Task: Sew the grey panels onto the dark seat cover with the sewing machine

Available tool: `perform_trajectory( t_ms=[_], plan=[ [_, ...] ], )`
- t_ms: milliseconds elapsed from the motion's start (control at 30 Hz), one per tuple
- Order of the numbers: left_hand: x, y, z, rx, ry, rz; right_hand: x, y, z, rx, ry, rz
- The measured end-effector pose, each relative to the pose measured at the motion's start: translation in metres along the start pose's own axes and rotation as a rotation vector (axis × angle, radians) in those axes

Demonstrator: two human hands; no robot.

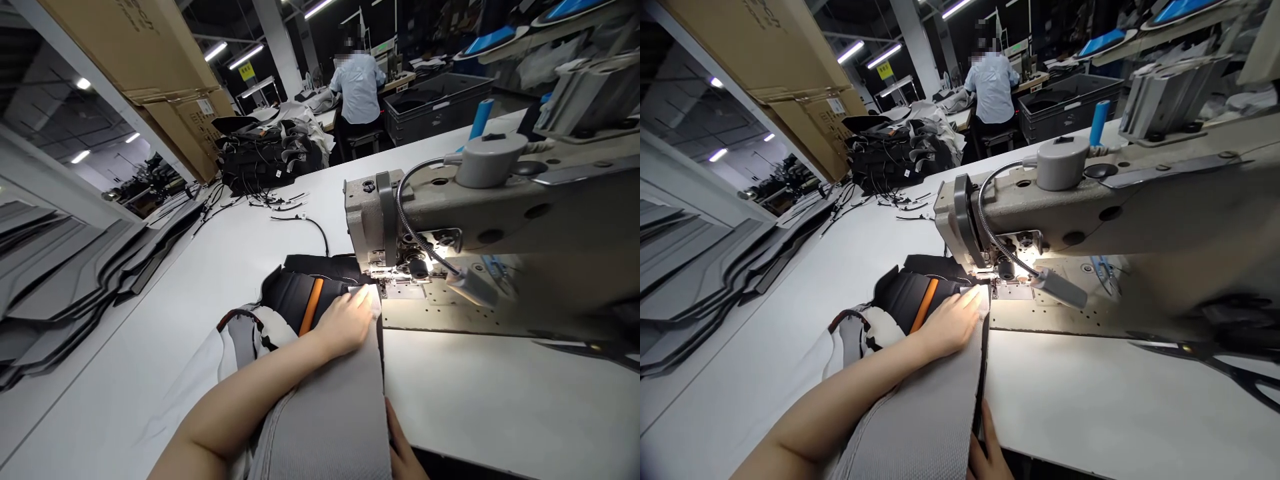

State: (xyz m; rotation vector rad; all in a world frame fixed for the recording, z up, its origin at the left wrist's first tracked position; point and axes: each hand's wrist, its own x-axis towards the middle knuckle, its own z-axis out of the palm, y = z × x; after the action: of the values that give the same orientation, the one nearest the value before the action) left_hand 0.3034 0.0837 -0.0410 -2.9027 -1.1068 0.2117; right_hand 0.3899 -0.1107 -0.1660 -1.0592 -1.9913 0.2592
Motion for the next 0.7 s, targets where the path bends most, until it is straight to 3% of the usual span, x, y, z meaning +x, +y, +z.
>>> perform_trajectory(
  t_ms=[133,400,600,700],
  plan=[
    [0.002,0.0,-0.007,-0.004,0.005,-0.024,0.005,0.012,-0.011,0.005,0.004,-0.185],
    [0.006,0.0,-0.011,0.025,0.009,0.035,0.014,0.011,-0.018,-0.065,0.047,-0.267],
    [0.014,0.001,-0.011,0.069,0.016,0.046,0.013,0.023,-0.026,-0.072,-0.047,-0.291],
    [0.016,0.004,-0.012,0.089,0.016,0.044,0.018,0.025,-0.033,-0.074,-0.022,-0.346]
  ],
)
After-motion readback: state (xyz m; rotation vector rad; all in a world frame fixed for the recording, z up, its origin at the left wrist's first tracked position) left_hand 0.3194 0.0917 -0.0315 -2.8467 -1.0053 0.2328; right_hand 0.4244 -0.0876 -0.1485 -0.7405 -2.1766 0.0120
